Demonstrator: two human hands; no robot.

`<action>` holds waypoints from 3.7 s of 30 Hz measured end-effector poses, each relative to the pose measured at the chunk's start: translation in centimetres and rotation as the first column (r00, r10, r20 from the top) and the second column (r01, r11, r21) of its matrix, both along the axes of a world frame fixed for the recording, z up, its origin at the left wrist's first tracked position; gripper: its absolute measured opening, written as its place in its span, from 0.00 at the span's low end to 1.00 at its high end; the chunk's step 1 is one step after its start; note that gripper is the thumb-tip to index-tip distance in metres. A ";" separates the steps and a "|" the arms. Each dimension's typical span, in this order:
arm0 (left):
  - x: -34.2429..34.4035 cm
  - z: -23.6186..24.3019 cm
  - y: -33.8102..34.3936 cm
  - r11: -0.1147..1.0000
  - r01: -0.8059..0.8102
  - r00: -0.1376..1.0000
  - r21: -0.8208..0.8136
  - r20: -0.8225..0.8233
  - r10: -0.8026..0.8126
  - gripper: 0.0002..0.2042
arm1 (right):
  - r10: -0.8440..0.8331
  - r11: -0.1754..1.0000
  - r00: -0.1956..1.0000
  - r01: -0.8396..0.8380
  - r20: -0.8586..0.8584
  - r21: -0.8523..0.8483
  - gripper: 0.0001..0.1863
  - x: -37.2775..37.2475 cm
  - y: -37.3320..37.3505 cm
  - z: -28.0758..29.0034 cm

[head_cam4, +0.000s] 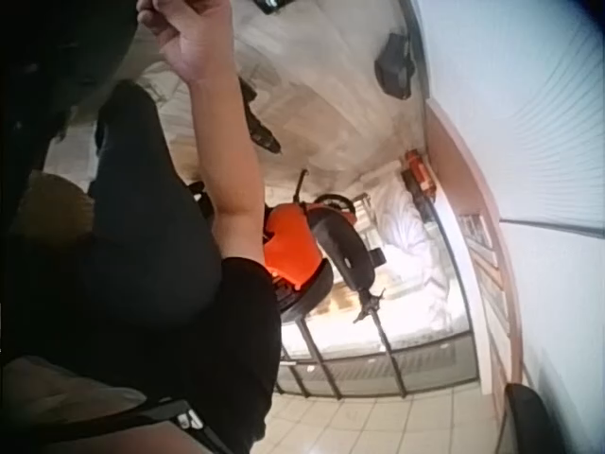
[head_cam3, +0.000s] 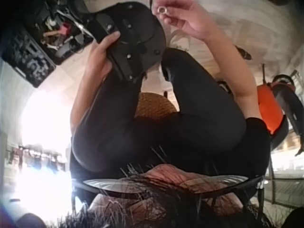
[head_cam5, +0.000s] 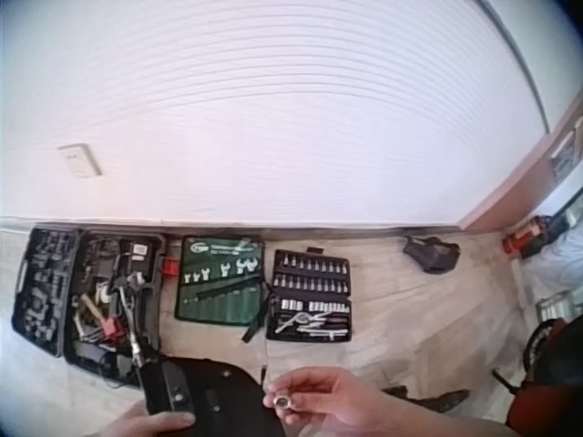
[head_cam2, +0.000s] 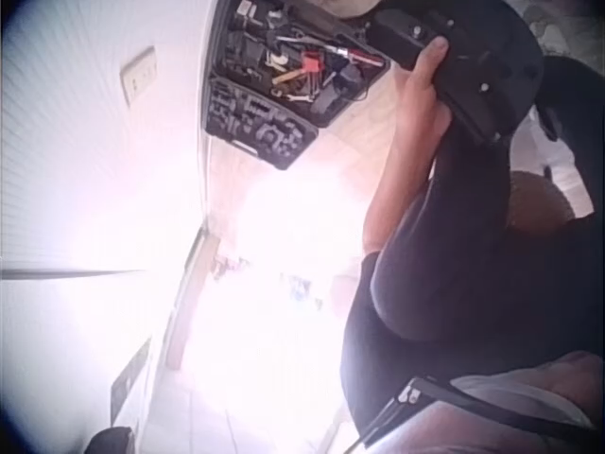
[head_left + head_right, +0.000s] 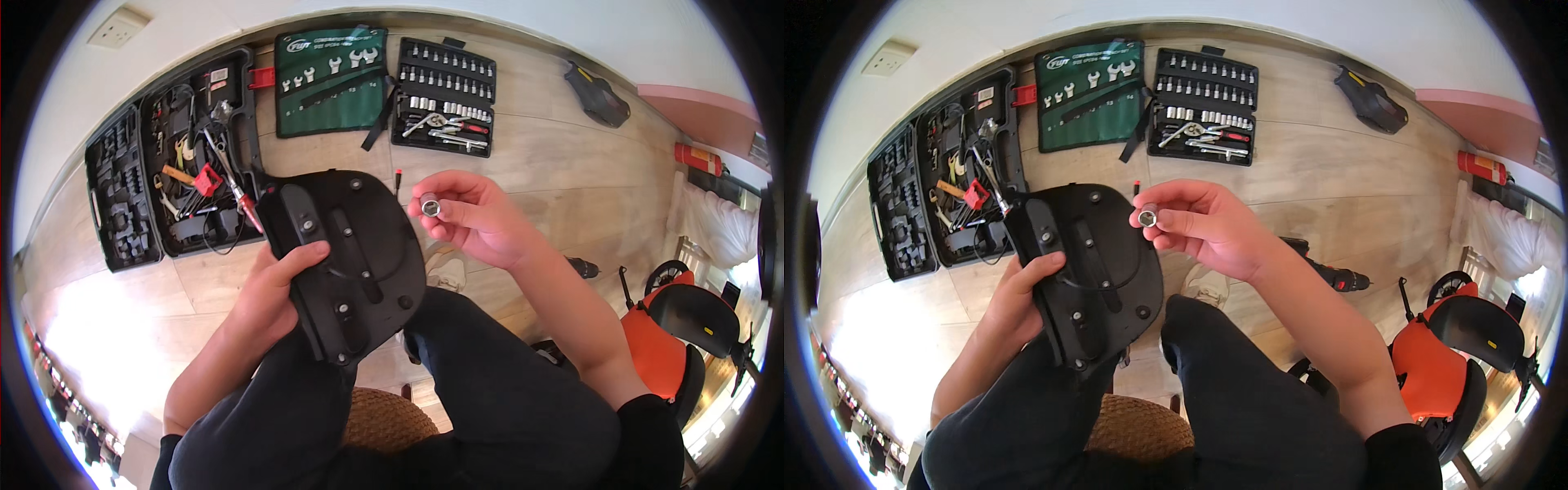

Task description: Installing a metal sleeve or fastener into a black plastic motorcycle tail section part using an electric drill and socket set.

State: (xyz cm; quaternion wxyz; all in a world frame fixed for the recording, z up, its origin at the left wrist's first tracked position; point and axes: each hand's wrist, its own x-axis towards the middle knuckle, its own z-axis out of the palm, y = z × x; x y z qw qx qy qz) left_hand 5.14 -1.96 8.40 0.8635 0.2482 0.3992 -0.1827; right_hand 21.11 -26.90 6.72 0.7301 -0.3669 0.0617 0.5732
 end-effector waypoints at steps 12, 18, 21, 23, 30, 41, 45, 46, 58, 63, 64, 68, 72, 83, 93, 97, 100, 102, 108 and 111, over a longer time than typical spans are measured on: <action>-0.6 -0.4 -0.5 0.998 0.043 0.998 0.046 -0.058 -0.040 0.21 | 0.350 0.908 0.792 -0.157 0.500 -0.388 0.11 -1.4 3.5 0.6; -1.4 -1.6 -0.4 0.995 0.097 0.989 0.013 -0.111 -0.095 0.22 | 0.271 0.797 0.703 0.219 0.658 -0.563 0.11 9.8 -3.5 -12.1; -2.1 -1.7 0.4 0.995 0.103 0.982 0.007 -0.157 -0.100 0.22 | 0.415 0.738 0.623 0.195 0.663 -0.646 0.11 14.9 -2.6 -15.2; -1.6 -2.0 0.2 0.992 0.122 0.980 -0.018 -0.155 -0.123 0.22 | 0.508 0.709 0.459 0.258 0.729 -0.656 0.10 16.7 -2.5 -17.5; -1.9 -2.2 0.7 0.999 0.047 0.982 0.015 -0.185 -0.044 0.20 | 0.733 0.553 0.241 0.335 0.636 -0.763 0.07 16.3 0.5 -19.1; -1.7 -2.5 0.4 0.998 0.055 0.985 0.010 -0.164 -0.053 0.21 | 0.750 0.553 0.022 0.527 0.661 -0.645 0.08 17.0 -1.8 -19.2; -1.9 -2.5 0.5 0.999 0.049 0.984 0.015 -0.175 -0.046 0.20 | 0.720 0.659 -0.043 0.356 0.693 -0.663 0.07 15.9 -3.5 -19.1; -1.9 -2.4 0.4 0.998 0.052 0.983 0.021 -0.177 -0.047 0.20 | 0.702 0.682 -0.085 0.365 0.707 -0.634 0.09 15.6 -3.6 -19.2; -1.7 -2.1 0.1 0.997 0.076 0.977 0.034 -0.200 -0.067 0.20 | 0.719 0.682 -0.258 0.441 0.645 -0.584 0.10 14.5 -3.2 -19.2; -1.8 -2.2 0.2 0.997 0.075 0.979 0.035 -0.195 -0.067 0.20 | 0.741 0.672 -0.392 0.425 0.545 -0.607 0.05 15.2 -2.6 -19.2; -1.9 -2.2 0.3 0.997 0.071 0.981 0.032 -0.183 -0.064 0.20 | 0.740 0.673 -0.393 0.422 0.546 -0.607 0.05 15.2 -2.7 -19.3; -1.8 -2.2 0.2 0.998 0.057 0.984 0.022 -0.173 -0.052 0.20 | 0.698 0.716 -0.439 0.408 0.566 -0.567 0.07 15.0 -3.7 -19.5; -1.8 -2.1 0.3 0.998 0.061 0.982 0.013 -0.177 -0.057 0.20 | 0.660 0.749 -0.322 0.356 0.678 -0.559 0.10 15.3 -4.1 -19.4; -2.0 -2.5 0.3 0.997 0.072 0.981 0.026 -0.182 -0.066 0.20 | 0.644 0.749 -0.098 0.278 0.758 -0.601 0.08 16.0 -3.7 -19.4; -2.3 -2.8 0.3 0.995 0.095 0.983 0.031 -0.160 -0.089 0.23 | 0.628 0.778 -0.295 0.241 0.720 -0.580 0.08 15.7 -4.0 -19.7; -2.3 -2.8 0.4 0.996 0.087 0.983 0.022 -0.167 -0.083 0.23 | 0.640 0.768 -0.375 0.285 0.671 -0.574 0.08 15.4 -3.9 -19.5; -2.4 -2.9 0.4 0.996 0.087 0.982 0.015 -0.169 -0.084 0.23 | 0.625 0.781 -0.344 0.276 0.701 -0.561 0.06 15.2 -3.9 -19.1; -2.4 -2.9 0.5 0.996 0.086 0.981 0.017 -0.173 -0.082 0.23 | 0.599 0.797 -0.208 0.251 0.773 -0.549 0.05 15.0 -3.8 -18.5; -1.9 -2.8 0.5 0.997 0.073 0.985 0.014 -0.155 -0.070 0.23 | -0.084 0.942 0.845 0.240 0.528 -0.234 0.09 9.5 -2.1 -14.0; -1.8 -2.2 0.5 0.999 0.052 0.987 0.011 -0.154 -0.050 0.21 | -0.318 0.948 0.948 0.318 -0.021 -0.002 0.12 4.1 0.1 -9.3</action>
